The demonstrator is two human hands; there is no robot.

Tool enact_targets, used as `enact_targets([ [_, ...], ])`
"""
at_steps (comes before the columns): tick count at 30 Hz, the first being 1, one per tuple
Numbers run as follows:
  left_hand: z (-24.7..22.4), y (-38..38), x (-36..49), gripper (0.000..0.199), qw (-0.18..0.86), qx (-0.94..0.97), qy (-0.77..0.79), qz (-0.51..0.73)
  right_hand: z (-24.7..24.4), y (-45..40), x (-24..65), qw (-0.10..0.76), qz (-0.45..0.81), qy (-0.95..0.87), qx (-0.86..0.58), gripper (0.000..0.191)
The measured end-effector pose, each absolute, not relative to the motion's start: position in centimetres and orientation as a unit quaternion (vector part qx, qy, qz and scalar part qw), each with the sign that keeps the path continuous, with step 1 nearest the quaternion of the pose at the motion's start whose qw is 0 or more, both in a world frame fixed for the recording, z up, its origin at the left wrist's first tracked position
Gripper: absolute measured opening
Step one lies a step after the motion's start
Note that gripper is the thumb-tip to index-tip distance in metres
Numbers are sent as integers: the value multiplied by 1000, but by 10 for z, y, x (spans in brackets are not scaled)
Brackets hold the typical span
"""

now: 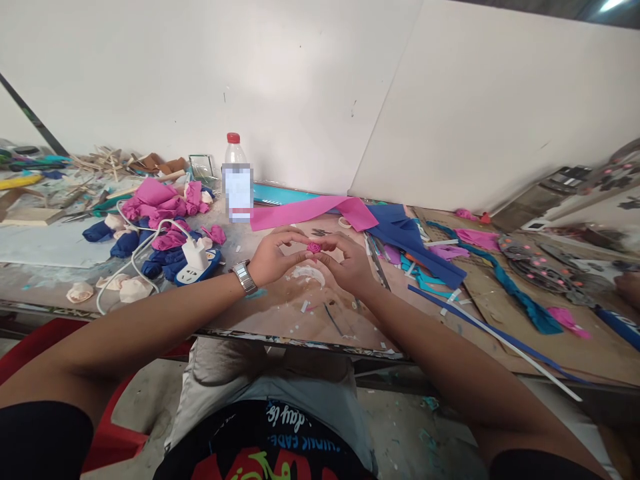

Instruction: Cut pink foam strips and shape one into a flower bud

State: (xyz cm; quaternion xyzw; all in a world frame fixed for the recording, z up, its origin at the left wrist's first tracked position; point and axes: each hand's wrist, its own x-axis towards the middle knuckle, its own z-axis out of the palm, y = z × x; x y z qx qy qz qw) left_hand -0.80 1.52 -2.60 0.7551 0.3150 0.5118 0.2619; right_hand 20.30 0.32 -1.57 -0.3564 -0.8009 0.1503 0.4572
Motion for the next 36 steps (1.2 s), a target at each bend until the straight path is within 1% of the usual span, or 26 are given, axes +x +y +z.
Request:
enact_targets([
  [8,-28,16,-6,28,291,757,308,497,-15,3,202,464,199,-776,-379,33],
  [12,-29,17,-7,28,330,749,318,478,-18,5,202,439,216,-787,-376,38],
  [19,-28,17,-7,44,447,709,353,415,-17,4,202,402,225,-814,-354,29],
  [23,-29,17,-5,48,483,693,337,415,-17,5,203,414,222,-797,-378,25],
  [26,-30,16,-4,50,508,688,325,404,-18,6,203,424,242,-777,-397,26],
  [30,-33,15,-2,49,505,711,317,374,-21,6,202,433,271,-760,-403,29],
  [36,-41,16,-2,43,486,735,315,353,-22,5,201,433,264,-761,-405,29],
])
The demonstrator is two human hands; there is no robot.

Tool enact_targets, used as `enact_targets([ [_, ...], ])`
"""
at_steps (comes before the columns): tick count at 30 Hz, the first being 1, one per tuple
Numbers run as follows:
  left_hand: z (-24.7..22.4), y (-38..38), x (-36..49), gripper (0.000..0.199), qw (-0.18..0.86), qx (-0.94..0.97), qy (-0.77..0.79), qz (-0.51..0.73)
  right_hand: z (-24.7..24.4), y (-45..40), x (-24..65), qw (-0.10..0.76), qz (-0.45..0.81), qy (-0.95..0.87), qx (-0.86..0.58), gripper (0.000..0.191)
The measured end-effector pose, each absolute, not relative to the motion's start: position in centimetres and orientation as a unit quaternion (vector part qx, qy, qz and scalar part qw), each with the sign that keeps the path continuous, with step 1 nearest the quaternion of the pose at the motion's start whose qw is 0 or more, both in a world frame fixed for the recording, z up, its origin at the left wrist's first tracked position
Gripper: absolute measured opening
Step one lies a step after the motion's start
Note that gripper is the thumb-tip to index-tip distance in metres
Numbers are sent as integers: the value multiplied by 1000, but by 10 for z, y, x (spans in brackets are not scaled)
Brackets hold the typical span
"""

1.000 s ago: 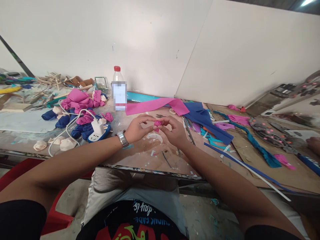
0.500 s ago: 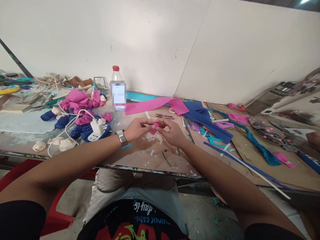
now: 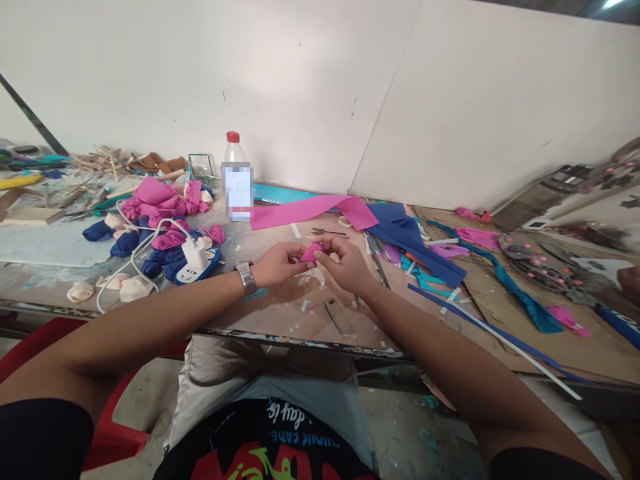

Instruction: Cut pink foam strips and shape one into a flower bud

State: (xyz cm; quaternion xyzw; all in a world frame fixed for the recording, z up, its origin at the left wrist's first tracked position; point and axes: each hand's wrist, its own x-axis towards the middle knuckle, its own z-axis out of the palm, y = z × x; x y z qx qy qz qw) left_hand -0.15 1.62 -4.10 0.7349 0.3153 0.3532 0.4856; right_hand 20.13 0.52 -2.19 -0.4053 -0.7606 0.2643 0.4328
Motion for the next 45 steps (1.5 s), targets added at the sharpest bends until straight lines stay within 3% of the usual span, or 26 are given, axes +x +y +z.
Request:
enact_targets([
  [13,-42,16,-1,36,532,732,294,308,-18,5,203,408,239,-778,-414,26],
  [27,-43,19,-3,21,561,728,290,265,-18,10,205,448,321,-729,-407,33],
  [31,-36,17,-5,29,532,749,270,288,-19,11,206,447,327,-725,-410,34],
  [35,-29,14,-4,28,570,725,218,318,-18,9,206,439,317,-737,-404,35],
  [45,-39,16,-1,41,575,730,223,294,-14,6,205,418,302,-758,-399,31],
])
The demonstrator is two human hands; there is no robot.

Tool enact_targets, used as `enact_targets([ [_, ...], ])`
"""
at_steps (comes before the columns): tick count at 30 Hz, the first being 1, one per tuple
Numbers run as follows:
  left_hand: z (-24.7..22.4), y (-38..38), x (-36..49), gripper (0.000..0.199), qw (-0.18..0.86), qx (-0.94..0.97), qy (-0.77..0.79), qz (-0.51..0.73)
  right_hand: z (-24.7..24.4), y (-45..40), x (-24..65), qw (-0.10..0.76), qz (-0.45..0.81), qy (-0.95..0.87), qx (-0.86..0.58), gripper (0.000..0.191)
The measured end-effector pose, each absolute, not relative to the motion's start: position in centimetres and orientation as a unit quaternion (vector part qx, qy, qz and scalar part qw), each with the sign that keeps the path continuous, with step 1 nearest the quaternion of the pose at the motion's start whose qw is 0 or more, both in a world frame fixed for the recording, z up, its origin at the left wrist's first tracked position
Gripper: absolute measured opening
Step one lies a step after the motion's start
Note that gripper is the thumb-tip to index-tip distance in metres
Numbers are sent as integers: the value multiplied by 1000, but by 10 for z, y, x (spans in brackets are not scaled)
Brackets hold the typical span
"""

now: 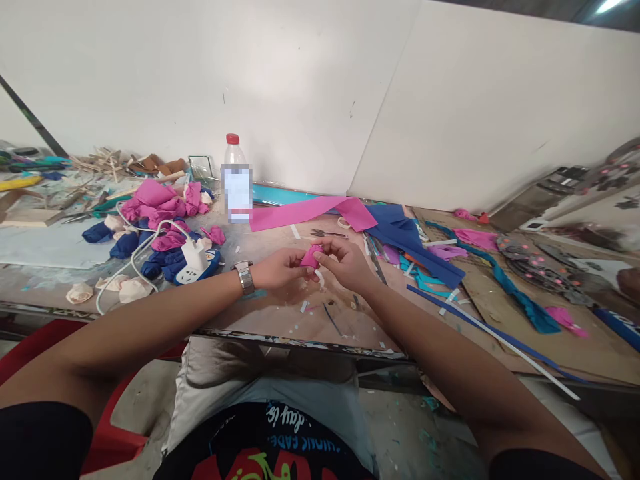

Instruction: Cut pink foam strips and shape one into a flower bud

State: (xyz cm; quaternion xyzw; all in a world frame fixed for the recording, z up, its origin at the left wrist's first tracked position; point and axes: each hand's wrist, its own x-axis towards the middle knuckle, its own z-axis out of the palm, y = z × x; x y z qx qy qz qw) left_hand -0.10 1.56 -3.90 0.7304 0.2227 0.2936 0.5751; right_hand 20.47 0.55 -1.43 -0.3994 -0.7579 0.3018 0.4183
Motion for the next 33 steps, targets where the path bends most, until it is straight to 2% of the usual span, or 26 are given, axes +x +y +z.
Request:
enact_targets([
  [9,-39,15,-1,41,573,720,258,296,-18,7,205,420,306,-759,-392,33],
  [15,-37,16,-1,46,557,720,259,323,-18,6,203,408,372,-742,-381,53],
  [22,-39,16,-1,45,493,750,282,340,-17,7,203,370,358,-762,-392,37],
  [33,-33,12,-6,45,361,793,359,335,-14,7,202,382,331,-768,-394,36],
])
